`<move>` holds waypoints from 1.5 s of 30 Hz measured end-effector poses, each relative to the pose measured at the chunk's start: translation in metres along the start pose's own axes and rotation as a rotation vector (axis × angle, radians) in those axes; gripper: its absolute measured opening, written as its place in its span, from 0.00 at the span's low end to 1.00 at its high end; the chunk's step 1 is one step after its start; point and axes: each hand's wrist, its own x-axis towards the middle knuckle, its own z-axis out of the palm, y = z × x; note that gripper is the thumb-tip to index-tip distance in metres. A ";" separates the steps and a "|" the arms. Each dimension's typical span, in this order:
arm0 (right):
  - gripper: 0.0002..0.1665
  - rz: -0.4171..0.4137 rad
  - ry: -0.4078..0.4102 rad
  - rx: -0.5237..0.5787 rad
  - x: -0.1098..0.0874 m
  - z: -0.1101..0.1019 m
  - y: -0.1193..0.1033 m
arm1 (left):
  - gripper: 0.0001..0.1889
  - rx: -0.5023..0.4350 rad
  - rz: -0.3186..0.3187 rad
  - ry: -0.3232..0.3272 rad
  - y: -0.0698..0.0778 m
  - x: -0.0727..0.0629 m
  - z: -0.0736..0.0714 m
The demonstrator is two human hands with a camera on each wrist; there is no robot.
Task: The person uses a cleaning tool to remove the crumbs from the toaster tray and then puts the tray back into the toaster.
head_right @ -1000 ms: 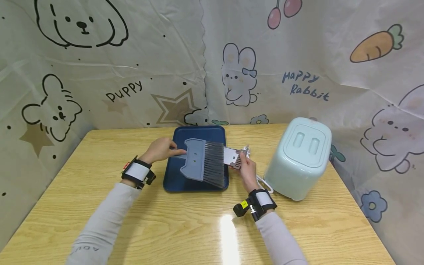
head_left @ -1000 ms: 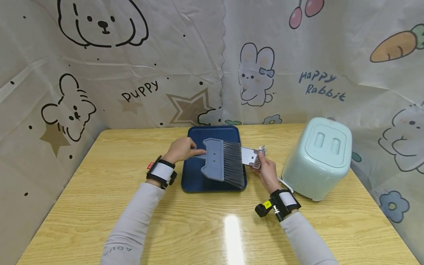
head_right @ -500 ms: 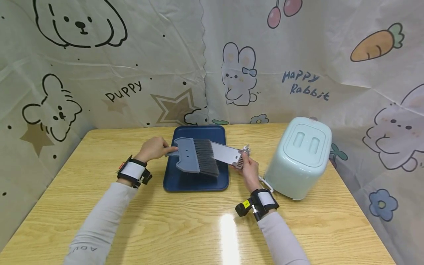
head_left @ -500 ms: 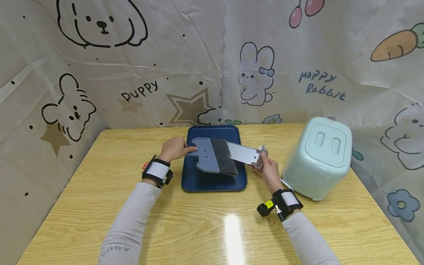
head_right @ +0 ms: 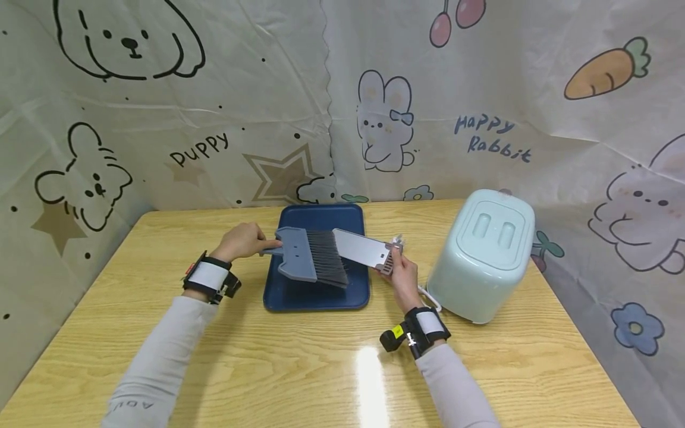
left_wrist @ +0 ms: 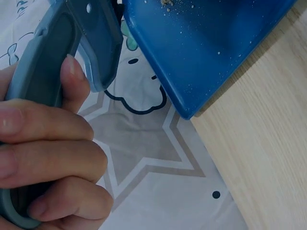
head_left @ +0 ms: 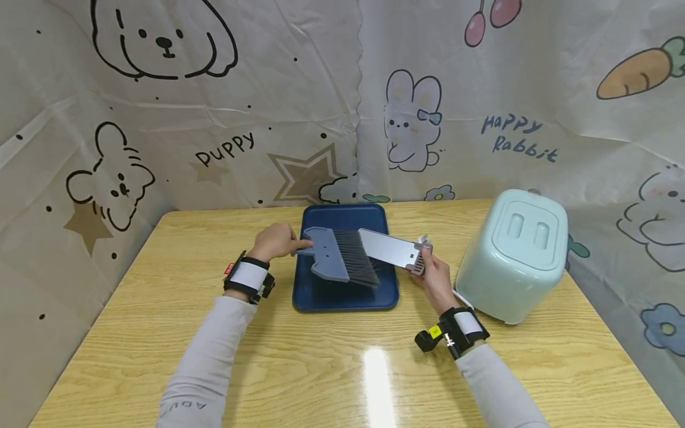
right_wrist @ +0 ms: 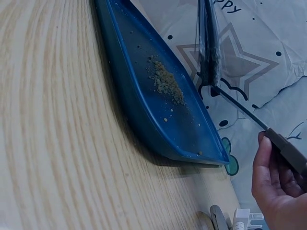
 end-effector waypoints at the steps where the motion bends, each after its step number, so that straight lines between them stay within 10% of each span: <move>1: 0.30 0.001 0.002 0.004 0.000 0.000 0.000 | 0.28 -0.001 0.004 -0.002 -0.001 -0.001 -0.001; 25: 0.29 -0.026 0.009 0.101 -0.002 -0.003 0.002 | 0.27 0.049 0.021 0.020 -0.018 -0.013 -0.015; 40: 0.30 -0.037 0.002 0.080 -0.003 0.003 -0.004 | 0.30 -0.159 0.410 0.038 0.003 -0.005 0.002; 45: 0.30 -0.035 -0.012 0.079 -0.002 0.005 -0.005 | 0.30 -0.143 0.439 0.005 0.011 -0.001 0.014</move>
